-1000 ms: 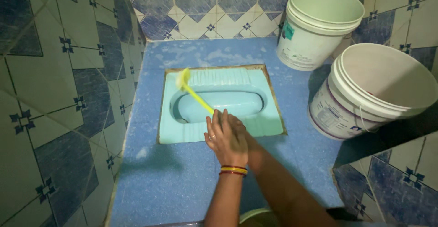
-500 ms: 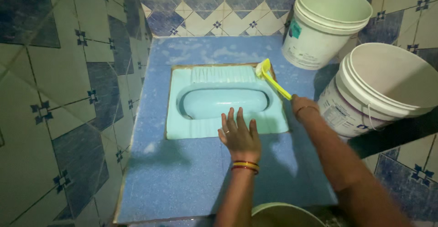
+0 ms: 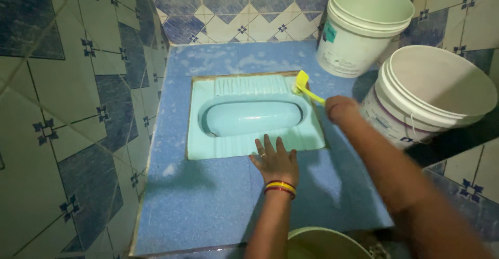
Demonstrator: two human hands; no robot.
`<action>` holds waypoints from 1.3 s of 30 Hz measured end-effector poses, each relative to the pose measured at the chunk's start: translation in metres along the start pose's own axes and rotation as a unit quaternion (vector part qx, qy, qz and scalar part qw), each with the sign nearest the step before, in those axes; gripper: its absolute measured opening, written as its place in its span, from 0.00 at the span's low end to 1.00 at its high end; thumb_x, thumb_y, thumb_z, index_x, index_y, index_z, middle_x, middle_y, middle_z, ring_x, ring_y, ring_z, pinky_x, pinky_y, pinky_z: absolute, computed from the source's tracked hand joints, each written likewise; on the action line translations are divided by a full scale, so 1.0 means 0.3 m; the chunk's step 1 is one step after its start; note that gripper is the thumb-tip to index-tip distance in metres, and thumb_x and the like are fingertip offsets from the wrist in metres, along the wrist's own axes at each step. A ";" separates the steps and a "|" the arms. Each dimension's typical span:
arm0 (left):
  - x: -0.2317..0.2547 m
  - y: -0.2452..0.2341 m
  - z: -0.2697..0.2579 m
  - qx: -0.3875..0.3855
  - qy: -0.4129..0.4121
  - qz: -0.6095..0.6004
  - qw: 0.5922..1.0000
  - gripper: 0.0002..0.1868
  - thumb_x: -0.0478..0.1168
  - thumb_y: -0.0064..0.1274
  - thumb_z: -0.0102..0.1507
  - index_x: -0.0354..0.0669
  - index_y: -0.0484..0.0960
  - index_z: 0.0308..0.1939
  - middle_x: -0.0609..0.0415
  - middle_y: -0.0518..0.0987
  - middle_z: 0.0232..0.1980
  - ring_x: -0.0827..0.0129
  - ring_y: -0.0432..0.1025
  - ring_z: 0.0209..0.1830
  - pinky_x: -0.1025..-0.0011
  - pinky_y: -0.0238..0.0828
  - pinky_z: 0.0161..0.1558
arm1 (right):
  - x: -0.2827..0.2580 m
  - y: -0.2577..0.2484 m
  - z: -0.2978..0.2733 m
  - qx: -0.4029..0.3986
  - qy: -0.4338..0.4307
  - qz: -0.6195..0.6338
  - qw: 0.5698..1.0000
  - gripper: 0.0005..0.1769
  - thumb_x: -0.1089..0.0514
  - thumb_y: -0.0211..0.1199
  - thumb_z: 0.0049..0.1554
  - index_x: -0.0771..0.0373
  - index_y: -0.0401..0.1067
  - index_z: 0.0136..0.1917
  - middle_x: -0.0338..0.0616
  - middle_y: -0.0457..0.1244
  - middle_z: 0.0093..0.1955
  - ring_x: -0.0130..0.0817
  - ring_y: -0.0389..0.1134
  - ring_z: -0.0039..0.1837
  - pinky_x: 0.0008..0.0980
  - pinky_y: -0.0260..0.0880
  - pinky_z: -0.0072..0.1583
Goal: The person scrubs a squat toilet with a yellow brush, repeatedly dipping it into a bucket of water. They also scrub the surrounding tiled floor and walls.
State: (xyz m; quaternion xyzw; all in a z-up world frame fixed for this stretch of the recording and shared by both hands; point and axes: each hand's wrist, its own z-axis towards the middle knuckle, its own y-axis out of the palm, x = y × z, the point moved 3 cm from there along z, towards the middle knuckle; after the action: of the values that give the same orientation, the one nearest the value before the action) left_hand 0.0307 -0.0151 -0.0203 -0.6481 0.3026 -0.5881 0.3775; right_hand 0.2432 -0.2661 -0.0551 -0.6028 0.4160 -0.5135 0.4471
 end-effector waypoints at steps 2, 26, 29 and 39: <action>0.007 0.004 0.007 -0.009 -0.001 0.006 1.000 0.33 0.56 0.46 0.67 0.46 0.65 0.73 0.42 0.51 0.80 0.44 0.39 0.81 0.33 0.32 0.72 | -0.065 0.018 0.048 -0.084 0.047 0.038 0.995 0.13 0.62 0.65 0.52 0.62 0.82 0.51 0.56 0.71 0.55 0.50 0.75 0.58 0.47 0.76 0.55; -0.158 -0.089 -0.038 -0.059 -0.113 0.060 0.990 0.21 0.53 0.49 0.66 0.54 0.78 0.61 0.51 0.68 0.71 0.48 0.54 0.76 0.32 0.45 0.70 | -0.232 -0.046 -0.499 -0.043 -0.170 -0.037 0.984 0.16 0.55 0.48 0.66 0.62 0.69 0.62 0.50 0.70 0.53 0.48 0.74 0.54 0.49 0.74 0.54; -0.179 -0.040 -0.052 -0.142 -0.114 0.083 0.980 0.21 0.51 0.49 0.67 0.55 0.78 0.62 0.51 0.67 0.73 0.49 0.55 0.76 0.32 0.46 0.71 | -0.130 -0.035 -0.461 -0.121 -0.075 -0.047 0.989 0.14 0.59 0.56 0.60 0.59 0.76 0.58 0.46 0.72 0.54 0.43 0.76 0.54 0.45 0.77 0.54; -0.189 -0.084 0.019 0.144 -0.128 -0.081 0.978 0.29 0.53 0.48 0.66 0.50 0.70 0.70 0.46 0.61 0.77 0.44 0.51 0.78 0.32 0.48 0.67 | -0.687 -0.110 -0.708 -0.143 -0.283 0.008 0.948 0.16 0.56 0.53 0.61 0.57 0.72 0.61 0.54 0.71 0.53 0.53 0.74 0.53 0.52 0.73 0.54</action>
State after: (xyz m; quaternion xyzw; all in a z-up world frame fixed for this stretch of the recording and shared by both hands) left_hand 0.0281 0.0464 -0.0295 -0.6790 0.1103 -0.5665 0.4537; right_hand 0.0079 -0.0833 -0.0587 -0.7778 0.3465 -0.2530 0.4594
